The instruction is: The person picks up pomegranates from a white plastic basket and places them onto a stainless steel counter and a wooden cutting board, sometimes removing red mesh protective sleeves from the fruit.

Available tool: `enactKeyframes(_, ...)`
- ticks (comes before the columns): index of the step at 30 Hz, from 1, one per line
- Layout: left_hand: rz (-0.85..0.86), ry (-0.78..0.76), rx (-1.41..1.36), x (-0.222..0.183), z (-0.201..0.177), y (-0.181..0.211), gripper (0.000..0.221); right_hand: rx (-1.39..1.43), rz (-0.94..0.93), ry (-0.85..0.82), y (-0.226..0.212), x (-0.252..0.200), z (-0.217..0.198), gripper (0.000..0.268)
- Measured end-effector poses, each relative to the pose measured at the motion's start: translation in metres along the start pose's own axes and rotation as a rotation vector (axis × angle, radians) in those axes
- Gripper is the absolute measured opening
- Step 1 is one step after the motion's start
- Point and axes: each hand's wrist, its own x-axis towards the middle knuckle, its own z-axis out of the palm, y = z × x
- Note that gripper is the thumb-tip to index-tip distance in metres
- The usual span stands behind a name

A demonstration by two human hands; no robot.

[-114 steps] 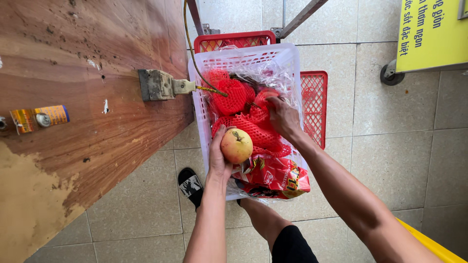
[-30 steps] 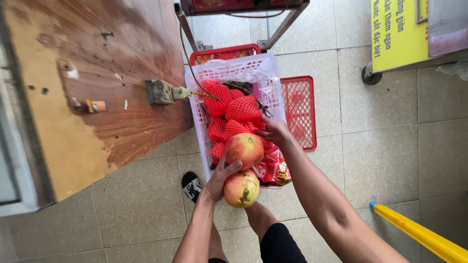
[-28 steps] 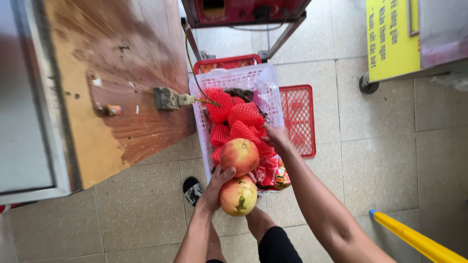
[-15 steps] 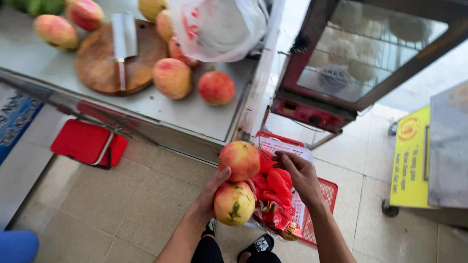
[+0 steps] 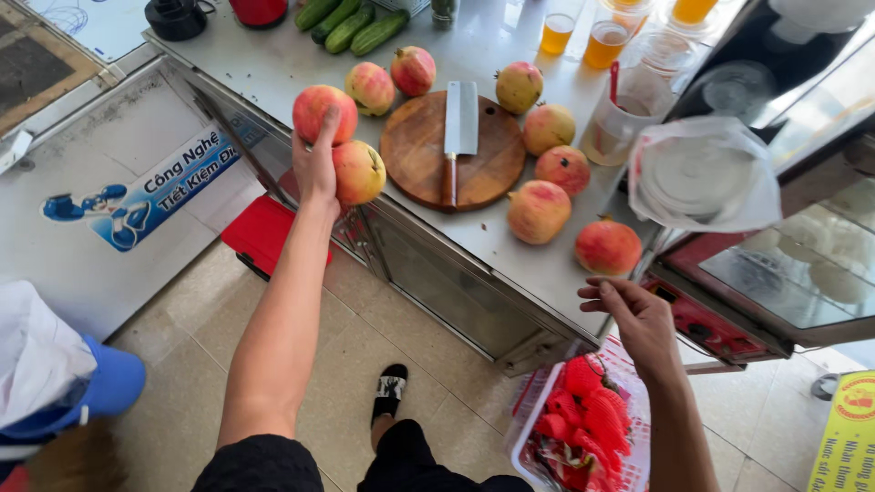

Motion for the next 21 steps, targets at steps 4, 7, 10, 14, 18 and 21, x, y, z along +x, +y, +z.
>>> enactKeyframes(4,-0.089,0.173,0.283,0.145,-0.012,-0.010,0.106,0.011,0.086,0.091,-0.032,0.053,0.063,0.035)
enactKeyframes(7,-0.198,0.184,0.603,0.216,-0.008,-0.019,0.105,-0.006,0.104,0.091,-0.049,0.086,0.103,0.035)
enactKeyframes(10,-0.250,0.133,0.829,0.270,0.010,-0.027,0.101,-0.077,0.143,0.096,-0.062,0.106,0.131,0.035)
enactKeyframes(14,-0.164,-0.022,1.034,0.306,0.032,-0.045,0.094,-0.145,0.199,0.102,-0.074,0.116,0.142,0.035)
enactKeyframes(18,-0.178,-0.201,1.173,0.325,0.044,-0.059,0.092,-0.166,0.224,0.129,-0.083,0.125,0.149,0.036)
enactKeyframes(21,-0.159,-0.331,1.215,0.355,0.035,-0.064,0.095,-0.146,0.233,0.166,-0.089,0.127,0.150,0.036)
